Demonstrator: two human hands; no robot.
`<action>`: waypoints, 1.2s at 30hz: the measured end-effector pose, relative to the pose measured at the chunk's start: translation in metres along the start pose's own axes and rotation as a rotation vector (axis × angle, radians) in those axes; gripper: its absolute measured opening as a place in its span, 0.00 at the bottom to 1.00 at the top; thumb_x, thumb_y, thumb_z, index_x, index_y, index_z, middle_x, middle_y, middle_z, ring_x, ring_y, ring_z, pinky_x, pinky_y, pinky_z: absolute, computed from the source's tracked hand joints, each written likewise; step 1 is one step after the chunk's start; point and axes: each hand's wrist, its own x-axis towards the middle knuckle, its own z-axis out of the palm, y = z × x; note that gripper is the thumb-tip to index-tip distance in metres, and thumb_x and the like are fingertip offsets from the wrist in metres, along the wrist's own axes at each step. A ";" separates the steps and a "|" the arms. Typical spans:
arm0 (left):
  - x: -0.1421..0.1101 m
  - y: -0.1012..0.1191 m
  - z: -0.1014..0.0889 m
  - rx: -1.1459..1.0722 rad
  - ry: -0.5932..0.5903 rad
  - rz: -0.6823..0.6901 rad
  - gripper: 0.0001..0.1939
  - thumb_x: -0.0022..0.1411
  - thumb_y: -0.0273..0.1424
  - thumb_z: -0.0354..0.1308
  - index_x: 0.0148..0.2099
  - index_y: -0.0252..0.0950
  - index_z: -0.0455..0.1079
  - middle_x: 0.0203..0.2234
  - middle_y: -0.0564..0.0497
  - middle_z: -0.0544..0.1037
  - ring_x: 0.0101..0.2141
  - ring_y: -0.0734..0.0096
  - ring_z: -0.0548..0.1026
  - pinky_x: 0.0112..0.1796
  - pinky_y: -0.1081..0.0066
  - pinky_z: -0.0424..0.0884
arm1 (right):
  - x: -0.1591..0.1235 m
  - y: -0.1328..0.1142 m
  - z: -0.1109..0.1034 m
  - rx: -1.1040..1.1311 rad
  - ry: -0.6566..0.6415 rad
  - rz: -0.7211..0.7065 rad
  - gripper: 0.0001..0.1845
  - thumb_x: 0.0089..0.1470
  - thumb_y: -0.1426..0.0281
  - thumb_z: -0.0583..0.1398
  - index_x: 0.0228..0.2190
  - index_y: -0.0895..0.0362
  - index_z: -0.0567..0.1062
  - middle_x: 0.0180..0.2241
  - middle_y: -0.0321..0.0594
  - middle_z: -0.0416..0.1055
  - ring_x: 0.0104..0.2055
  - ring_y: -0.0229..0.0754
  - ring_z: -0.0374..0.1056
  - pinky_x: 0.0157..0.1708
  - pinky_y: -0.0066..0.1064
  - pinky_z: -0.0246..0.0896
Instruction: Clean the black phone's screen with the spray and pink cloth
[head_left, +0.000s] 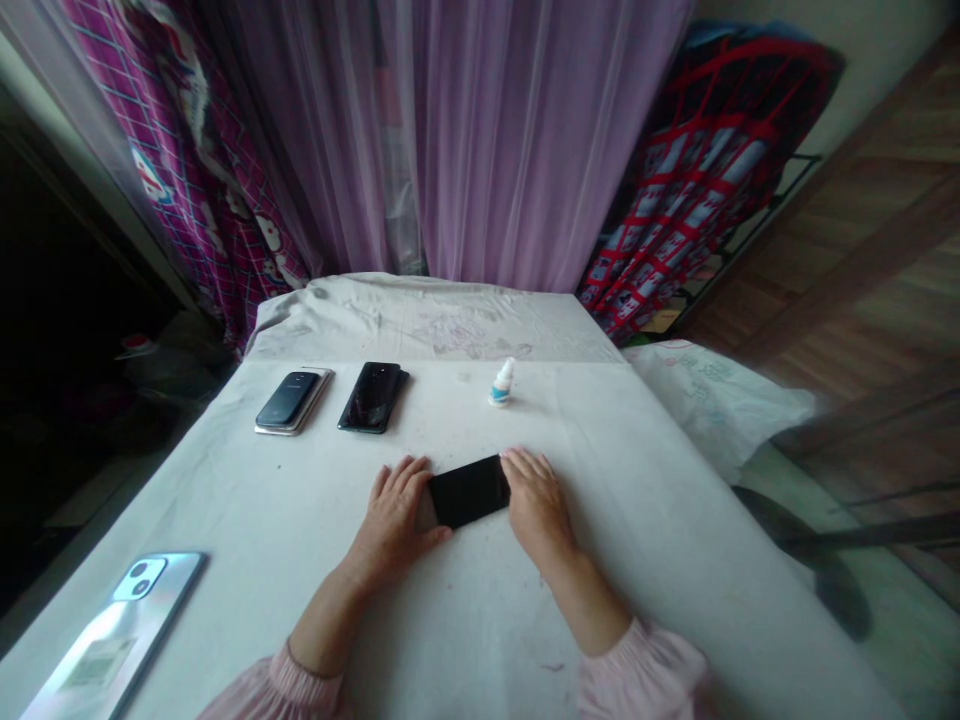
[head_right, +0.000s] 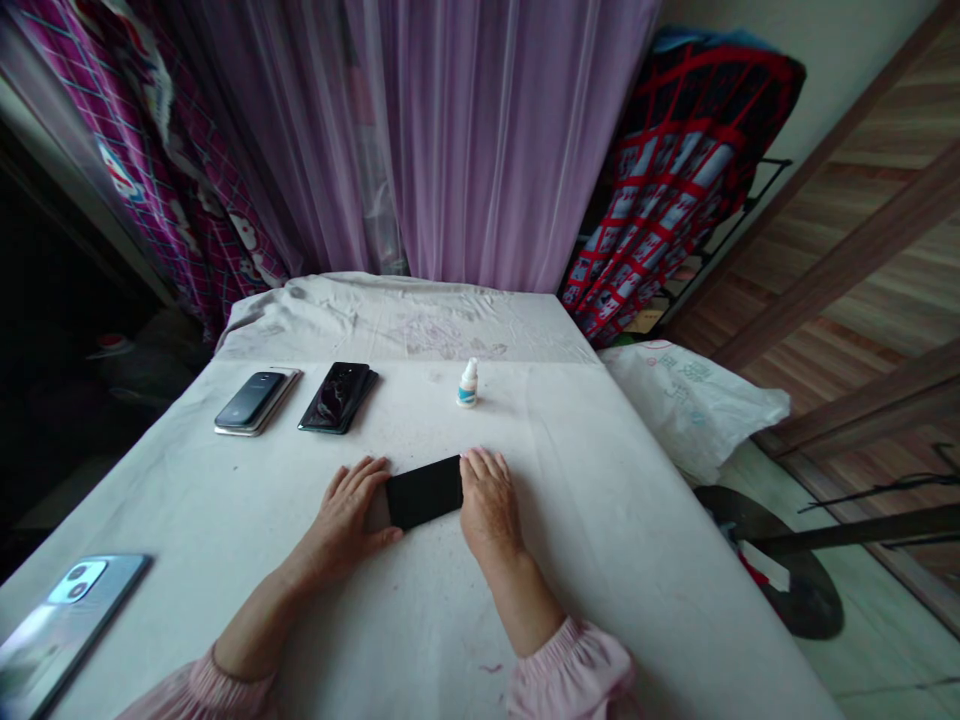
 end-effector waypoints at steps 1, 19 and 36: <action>0.000 0.000 0.000 -0.004 0.003 0.001 0.34 0.50 0.42 0.68 0.56 0.37 0.62 0.60 0.37 0.66 0.61 0.45 0.59 0.59 0.42 0.53 | 0.003 -0.006 0.002 0.017 -0.006 -0.009 0.26 0.54 0.85 0.47 0.49 0.63 0.74 0.51 0.50 0.73 0.56 0.48 0.64 0.58 0.45 0.55; 0.000 0.001 0.001 -0.017 -0.002 -0.008 0.36 0.50 0.41 0.68 0.58 0.37 0.61 0.59 0.38 0.66 0.62 0.46 0.59 0.60 0.44 0.51 | -0.004 -0.016 0.005 0.075 -0.017 -0.027 0.26 0.56 0.84 0.47 0.52 0.61 0.71 0.54 0.48 0.70 0.59 0.46 0.61 0.59 0.44 0.50; 0.002 0.003 -0.002 -0.038 -0.016 -0.008 0.36 0.50 0.40 0.68 0.58 0.37 0.60 0.59 0.38 0.66 0.62 0.46 0.58 0.60 0.42 0.50 | -0.006 -0.039 -0.002 0.162 -0.085 -0.086 0.26 0.57 0.83 0.48 0.54 0.59 0.70 0.56 0.46 0.69 0.62 0.43 0.58 0.62 0.44 0.46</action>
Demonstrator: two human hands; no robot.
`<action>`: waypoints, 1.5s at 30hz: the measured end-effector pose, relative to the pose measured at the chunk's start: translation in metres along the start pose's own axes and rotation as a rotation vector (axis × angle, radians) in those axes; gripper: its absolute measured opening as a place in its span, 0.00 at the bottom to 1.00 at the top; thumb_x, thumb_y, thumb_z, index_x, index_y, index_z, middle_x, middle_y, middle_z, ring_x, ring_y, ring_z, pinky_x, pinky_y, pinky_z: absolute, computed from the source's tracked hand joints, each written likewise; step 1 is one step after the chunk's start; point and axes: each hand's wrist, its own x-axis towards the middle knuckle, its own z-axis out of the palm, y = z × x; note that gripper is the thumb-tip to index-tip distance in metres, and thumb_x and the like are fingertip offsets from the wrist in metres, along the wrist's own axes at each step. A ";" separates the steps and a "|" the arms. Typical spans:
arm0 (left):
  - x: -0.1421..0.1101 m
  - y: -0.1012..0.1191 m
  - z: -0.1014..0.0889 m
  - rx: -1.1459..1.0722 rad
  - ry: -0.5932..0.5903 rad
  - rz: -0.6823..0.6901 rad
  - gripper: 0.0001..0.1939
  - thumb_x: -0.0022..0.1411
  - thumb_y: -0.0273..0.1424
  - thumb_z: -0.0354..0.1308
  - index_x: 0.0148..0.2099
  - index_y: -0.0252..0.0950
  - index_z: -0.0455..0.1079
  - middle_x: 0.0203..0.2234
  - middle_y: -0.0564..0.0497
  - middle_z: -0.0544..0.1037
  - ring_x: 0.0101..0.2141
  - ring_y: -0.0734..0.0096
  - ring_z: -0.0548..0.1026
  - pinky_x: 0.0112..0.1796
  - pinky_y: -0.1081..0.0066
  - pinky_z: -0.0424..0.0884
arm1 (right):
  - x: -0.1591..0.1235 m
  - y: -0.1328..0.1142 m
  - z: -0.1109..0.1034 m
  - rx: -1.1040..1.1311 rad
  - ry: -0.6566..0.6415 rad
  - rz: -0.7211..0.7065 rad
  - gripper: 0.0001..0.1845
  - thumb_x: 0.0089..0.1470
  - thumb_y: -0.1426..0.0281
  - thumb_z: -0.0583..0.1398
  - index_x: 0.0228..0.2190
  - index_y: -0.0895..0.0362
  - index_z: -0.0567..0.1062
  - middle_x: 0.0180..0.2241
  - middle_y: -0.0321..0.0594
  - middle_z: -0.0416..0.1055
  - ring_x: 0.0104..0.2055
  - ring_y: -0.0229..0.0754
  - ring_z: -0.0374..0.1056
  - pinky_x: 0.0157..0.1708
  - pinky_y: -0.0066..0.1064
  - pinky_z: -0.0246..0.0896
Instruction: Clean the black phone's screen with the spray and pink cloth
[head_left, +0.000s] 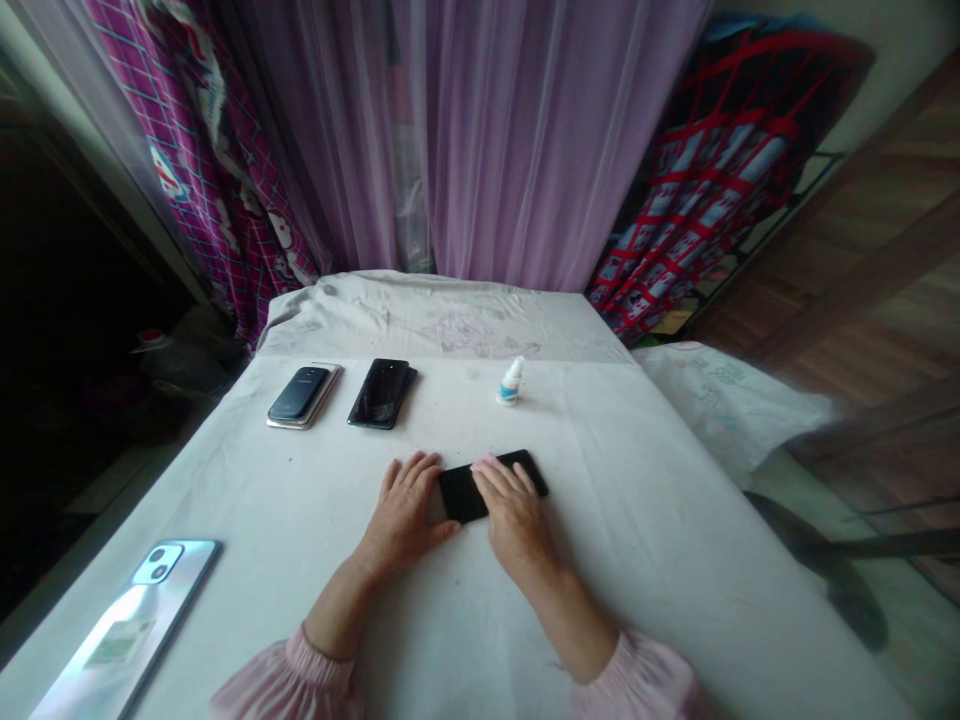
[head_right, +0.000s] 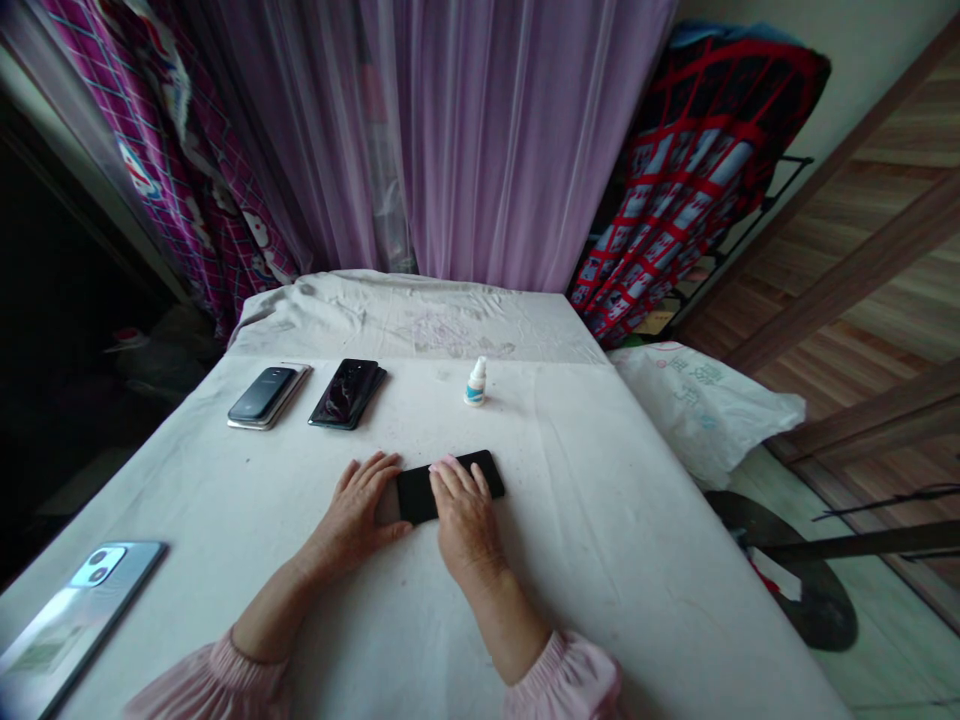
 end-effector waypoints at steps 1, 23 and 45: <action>0.000 0.000 0.000 0.000 -0.002 0.000 0.36 0.51 0.40 0.68 0.58 0.36 0.60 0.60 0.38 0.66 0.62 0.46 0.58 0.60 0.42 0.50 | -0.002 0.009 -0.002 -0.028 0.013 0.026 0.27 0.57 0.84 0.47 0.54 0.59 0.70 0.55 0.46 0.69 0.62 0.43 0.58 0.62 0.44 0.47; 0.000 0.014 -0.007 0.065 -0.056 0.034 0.36 0.53 0.38 0.63 0.61 0.35 0.60 0.61 0.38 0.63 0.62 0.46 0.57 0.60 0.42 0.46 | -0.014 0.023 -0.004 -0.083 0.094 0.064 0.27 0.56 0.85 0.46 0.53 0.61 0.71 0.54 0.47 0.70 0.60 0.45 0.60 0.61 0.43 0.49; 0.000 0.008 -0.001 0.073 -0.027 0.064 0.37 0.56 0.49 0.61 0.62 0.37 0.59 0.61 0.38 0.64 0.62 0.45 0.58 0.60 0.41 0.46 | -0.029 0.037 -0.010 -0.151 0.169 0.098 0.27 0.56 0.84 0.45 0.52 0.62 0.72 0.54 0.49 0.70 0.59 0.46 0.62 0.60 0.45 0.52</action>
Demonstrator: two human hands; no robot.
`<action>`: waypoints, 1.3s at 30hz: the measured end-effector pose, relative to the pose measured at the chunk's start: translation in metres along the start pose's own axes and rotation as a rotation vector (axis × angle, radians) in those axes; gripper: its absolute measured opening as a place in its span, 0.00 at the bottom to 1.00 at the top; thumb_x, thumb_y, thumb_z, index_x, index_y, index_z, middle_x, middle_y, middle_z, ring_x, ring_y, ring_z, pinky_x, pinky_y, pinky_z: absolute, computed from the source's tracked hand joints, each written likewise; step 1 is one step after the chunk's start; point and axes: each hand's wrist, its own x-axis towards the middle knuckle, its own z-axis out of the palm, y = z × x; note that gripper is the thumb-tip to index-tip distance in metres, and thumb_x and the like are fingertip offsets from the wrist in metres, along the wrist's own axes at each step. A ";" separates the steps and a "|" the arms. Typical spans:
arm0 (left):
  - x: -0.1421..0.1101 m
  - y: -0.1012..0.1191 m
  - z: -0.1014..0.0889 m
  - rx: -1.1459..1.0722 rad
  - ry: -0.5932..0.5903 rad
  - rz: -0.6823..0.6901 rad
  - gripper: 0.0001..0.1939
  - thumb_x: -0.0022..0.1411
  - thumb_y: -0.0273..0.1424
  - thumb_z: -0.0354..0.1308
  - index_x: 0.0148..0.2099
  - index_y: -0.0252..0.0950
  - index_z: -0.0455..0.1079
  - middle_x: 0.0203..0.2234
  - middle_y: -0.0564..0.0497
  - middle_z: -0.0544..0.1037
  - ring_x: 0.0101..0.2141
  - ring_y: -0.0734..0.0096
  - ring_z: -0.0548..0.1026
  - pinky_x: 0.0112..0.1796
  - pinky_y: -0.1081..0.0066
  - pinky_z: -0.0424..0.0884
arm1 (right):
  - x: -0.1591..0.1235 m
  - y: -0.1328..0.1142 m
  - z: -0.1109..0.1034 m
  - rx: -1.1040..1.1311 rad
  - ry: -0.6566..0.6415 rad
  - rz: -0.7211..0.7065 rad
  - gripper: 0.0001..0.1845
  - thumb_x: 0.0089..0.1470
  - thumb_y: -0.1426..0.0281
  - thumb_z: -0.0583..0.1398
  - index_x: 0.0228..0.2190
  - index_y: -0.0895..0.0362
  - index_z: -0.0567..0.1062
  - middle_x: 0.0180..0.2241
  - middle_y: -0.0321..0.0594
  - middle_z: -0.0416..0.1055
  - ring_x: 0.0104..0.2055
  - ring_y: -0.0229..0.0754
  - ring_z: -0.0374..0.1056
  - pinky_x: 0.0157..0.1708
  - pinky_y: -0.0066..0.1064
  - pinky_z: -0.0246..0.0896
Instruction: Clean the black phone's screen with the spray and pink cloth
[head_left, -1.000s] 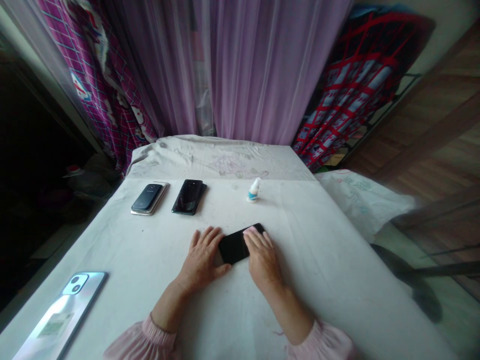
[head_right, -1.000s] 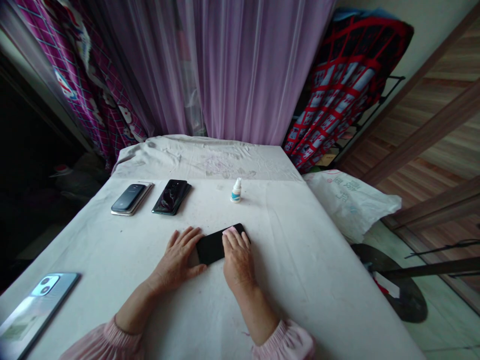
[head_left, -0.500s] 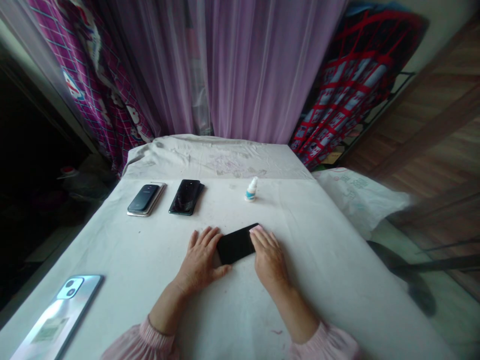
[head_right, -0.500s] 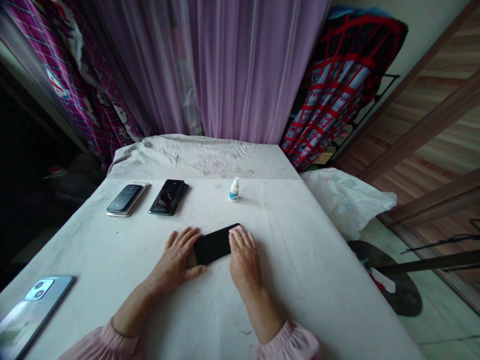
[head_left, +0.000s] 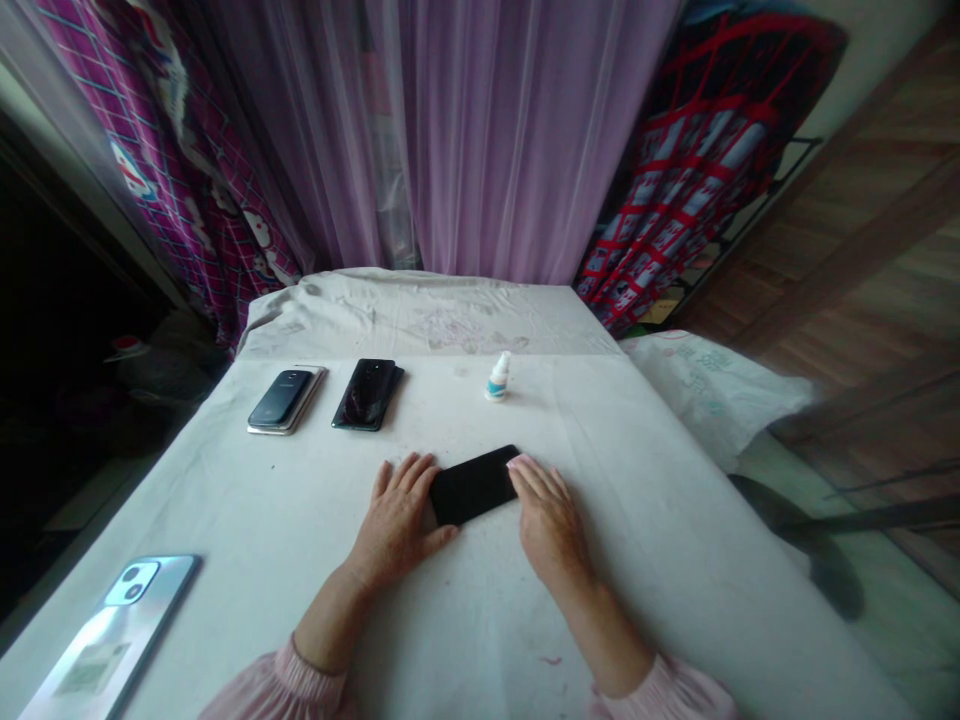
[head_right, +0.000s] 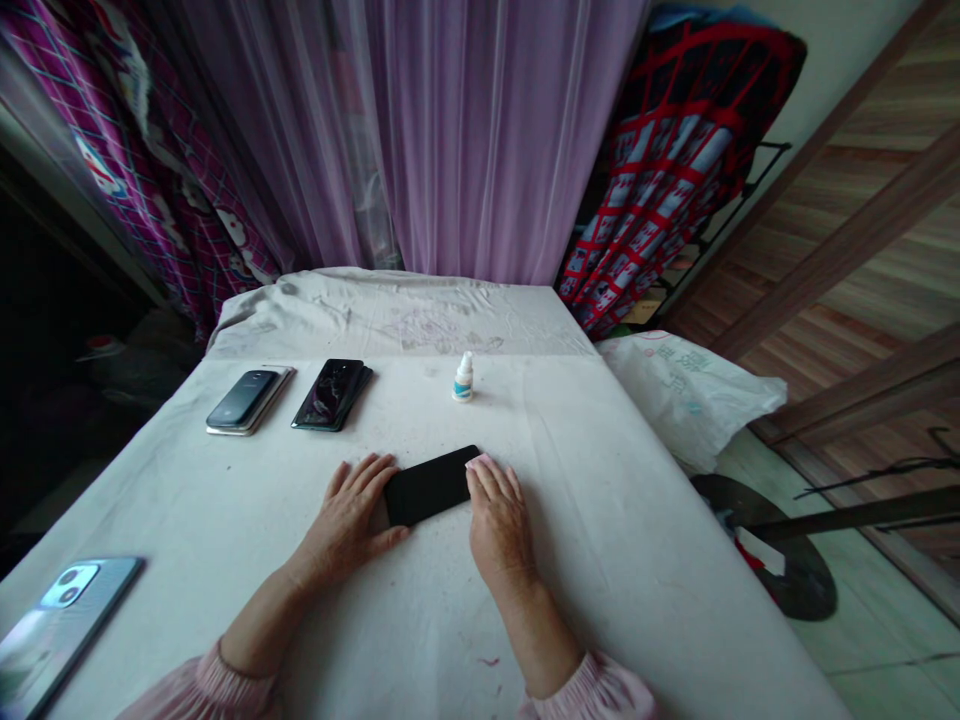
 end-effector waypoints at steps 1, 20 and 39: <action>0.000 0.000 0.000 0.004 -0.001 -0.001 0.37 0.56 0.48 0.61 0.62 0.36 0.59 0.61 0.38 0.64 0.62 0.44 0.58 0.60 0.41 0.46 | -0.001 -0.002 0.000 0.003 -0.001 -0.010 0.27 0.56 0.84 0.45 0.52 0.62 0.72 0.54 0.49 0.70 0.59 0.46 0.62 0.60 0.45 0.52; 0.001 0.000 0.000 0.010 0.014 0.005 0.35 0.56 0.47 0.61 0.62 0.37 0.60 0.61 0.38 0.64 0.62 0.46 0.58 0.60 0.42 0.47 | -0.013 0.000 -0.004 -0.009 0.016 -0.017 0.25 0.58 0.83 0.45 0.51 0.63 0.72 0.53 0.49 0.71 0.59 0.46 0.62 0.60 0.45 0.52; 0.000 -0.001 0.001 0.041 0.004 0.013 0.35 0.57 0.47 0.60 0.61 0.35 0.59 0.61 0.38 0.64 0.62 0.45 0.58 0.60 0.41 0.49 | -0.023 0.001 -0.004 0.021 0.053 -0.015 0.28 0.57 0.84 0.44 0.53 0.60 0.71 0.53 0.46 0.71 0.58 0.45 0.63 0.60 0.43 0.53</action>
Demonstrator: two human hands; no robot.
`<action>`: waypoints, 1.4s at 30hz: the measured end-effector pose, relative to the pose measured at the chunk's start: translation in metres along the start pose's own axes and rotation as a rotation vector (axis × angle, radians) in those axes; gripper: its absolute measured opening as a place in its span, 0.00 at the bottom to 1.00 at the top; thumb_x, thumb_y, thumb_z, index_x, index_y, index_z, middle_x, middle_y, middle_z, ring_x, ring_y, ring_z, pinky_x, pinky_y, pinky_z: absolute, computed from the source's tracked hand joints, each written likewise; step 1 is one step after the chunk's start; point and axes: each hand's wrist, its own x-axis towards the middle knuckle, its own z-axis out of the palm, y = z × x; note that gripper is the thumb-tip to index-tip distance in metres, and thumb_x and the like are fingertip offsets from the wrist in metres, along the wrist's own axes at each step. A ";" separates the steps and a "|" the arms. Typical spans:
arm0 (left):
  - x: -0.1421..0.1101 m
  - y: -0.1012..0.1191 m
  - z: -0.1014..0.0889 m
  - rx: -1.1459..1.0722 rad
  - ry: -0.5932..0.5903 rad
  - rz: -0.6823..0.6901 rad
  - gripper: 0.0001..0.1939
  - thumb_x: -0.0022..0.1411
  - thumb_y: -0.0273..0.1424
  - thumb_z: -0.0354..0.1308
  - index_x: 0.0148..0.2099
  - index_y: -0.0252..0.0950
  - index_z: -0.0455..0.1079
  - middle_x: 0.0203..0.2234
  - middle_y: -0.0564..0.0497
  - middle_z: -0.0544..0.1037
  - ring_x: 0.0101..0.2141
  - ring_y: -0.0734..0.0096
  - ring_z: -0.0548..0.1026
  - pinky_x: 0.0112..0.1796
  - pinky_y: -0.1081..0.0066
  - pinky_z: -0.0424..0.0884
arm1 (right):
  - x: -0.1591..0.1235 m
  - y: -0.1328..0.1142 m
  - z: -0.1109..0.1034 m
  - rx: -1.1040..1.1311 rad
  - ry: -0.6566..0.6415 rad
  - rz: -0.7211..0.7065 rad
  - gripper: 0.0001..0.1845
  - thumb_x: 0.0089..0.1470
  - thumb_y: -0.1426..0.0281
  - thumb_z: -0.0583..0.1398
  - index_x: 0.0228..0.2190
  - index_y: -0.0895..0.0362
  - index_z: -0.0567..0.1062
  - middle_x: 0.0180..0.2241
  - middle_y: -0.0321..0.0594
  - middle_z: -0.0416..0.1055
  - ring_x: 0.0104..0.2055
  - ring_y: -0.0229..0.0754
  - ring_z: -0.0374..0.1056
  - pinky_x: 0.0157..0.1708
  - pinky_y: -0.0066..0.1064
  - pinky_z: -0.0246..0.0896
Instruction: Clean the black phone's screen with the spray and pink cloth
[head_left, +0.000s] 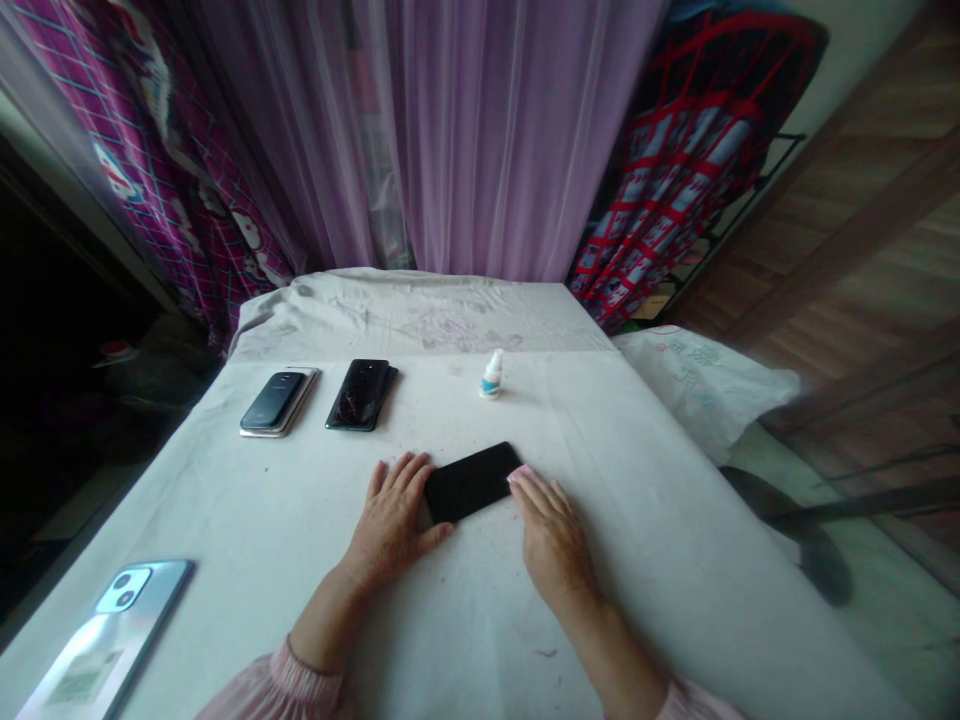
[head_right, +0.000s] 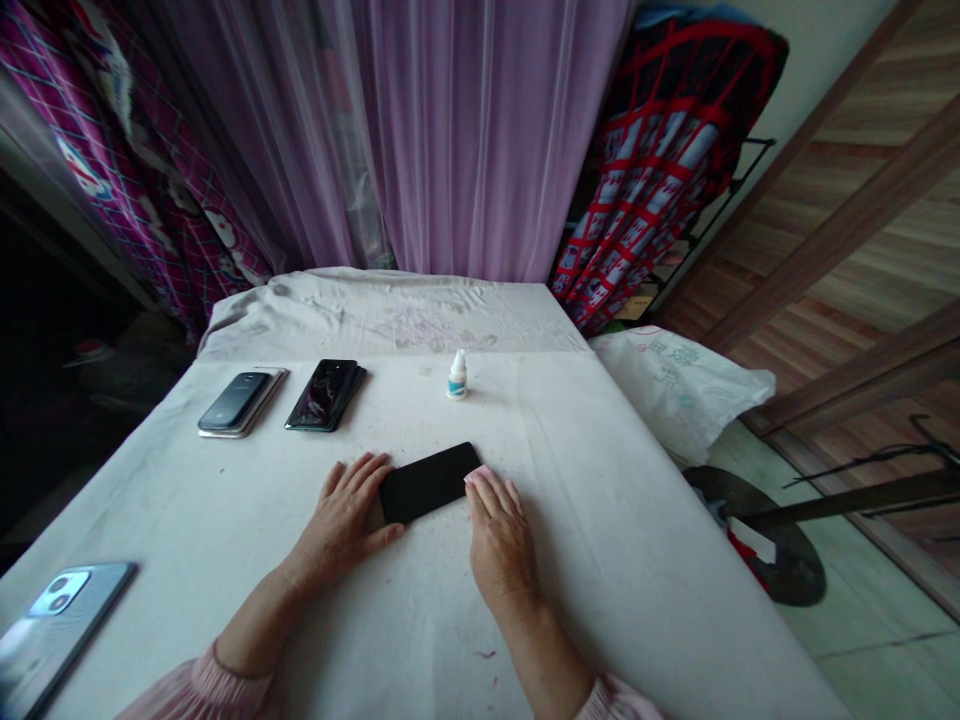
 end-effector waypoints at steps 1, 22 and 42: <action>0.000 0.000 0.000 0.000 -0.001 0.001 0.35 0.57 0.47 0.60 0.61 0.35 0.59 0.61 0.38 0.64 0.62 0.45 0.58 0.59 0.41 0.49 | 0.001 -0.003 0.001 0.000 0.006 -0.007 0.27 0.57 0.84 0.44 0.52 0.61 0.72 0.53 0.46 0.71 0.58 0.45 0.63 0.60 0.43 0.53; 0.001 0.001 -0.001 0.002 0.006 0.003 0.35 0.57 0.47 0.60 0.61 0.34 0.60 0.61 0.37 0.64 0.62 0.45 0.59 0.59 0.41 0.49 | 0.020 0.001 0.011 0.120 0.034 -0.035 0.19 0.63 0.79 0.48 0.45 0.59 0.76 0.47 0.46 0.76 0.53 0.46 0.69 0.56 0.44 0.59; 0.000 0.000 0.002 0.005 0.022 0.008 0.36 0.57 0.48 0.60 0.61 0.35 0.60 0.61 0.36 0.64 0.62 0.45 0.58 0.59 0.42 0.49 | 0.029 0.002 0.019 0.118 0.012 0.005 0.26 0.56 0.84 0.46 0.49 0.59 0.75 0.50 0.47 0.74 0.56 0.45 0.66 0.58 0.43 0.57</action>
